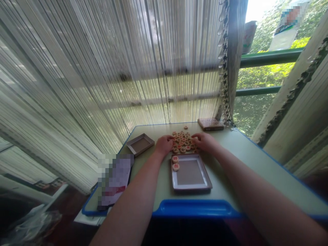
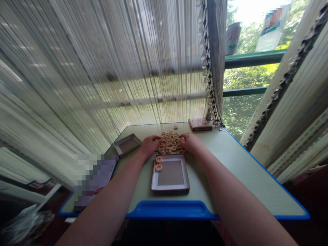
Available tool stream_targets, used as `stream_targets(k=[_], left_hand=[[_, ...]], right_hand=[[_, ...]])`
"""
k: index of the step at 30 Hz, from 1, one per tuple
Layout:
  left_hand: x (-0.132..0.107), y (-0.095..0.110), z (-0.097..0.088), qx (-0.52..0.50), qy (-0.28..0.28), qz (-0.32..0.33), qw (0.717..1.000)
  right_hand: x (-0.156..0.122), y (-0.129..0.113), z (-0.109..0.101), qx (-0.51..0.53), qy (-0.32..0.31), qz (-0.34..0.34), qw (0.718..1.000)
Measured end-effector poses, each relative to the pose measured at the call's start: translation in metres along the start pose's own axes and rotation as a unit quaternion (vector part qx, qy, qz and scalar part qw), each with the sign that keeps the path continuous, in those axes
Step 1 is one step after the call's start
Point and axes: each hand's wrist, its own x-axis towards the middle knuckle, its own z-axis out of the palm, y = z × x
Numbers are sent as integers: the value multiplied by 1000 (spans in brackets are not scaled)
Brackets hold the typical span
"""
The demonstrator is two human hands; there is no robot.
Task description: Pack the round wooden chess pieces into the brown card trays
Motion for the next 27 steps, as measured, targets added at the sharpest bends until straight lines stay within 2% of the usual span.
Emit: stream_targets(k=[2, 4, 11, 15, 18, 21, 24, 27], left_hand=[[2, -1, 0, -6, 7, -19, 1000], [3, -2, 0, -8, 14, -25, 1000], [4, -3, -2, 12, 17, -32, 999], [3, -5, -10, 61, 52, -43, 996], [2, -6, -15, 82, 67, -61, 993], [0, -4, -15, 90, 66, -42, 993], [-2, -2, -12, 92, 52, -15, 994], [-3, 2, -9, 52, 38, 33, 997]], right_hand=[[3, 3, 3, -39, 23, -24, 999], [5, 4, 5, -60, 21, -40, 997], [6, 2, 8, -48, 6, -49, 998], [5, 1, 9, -53, 38, -41, 997], [4, 0, 7, -60, 20, -46, 997], [4, 0, 5, -61, -7, -63, 996], [5, 1, 5, -52, -9, -72, 996], [5, 0, 6, -47, 8, -71, 996]])
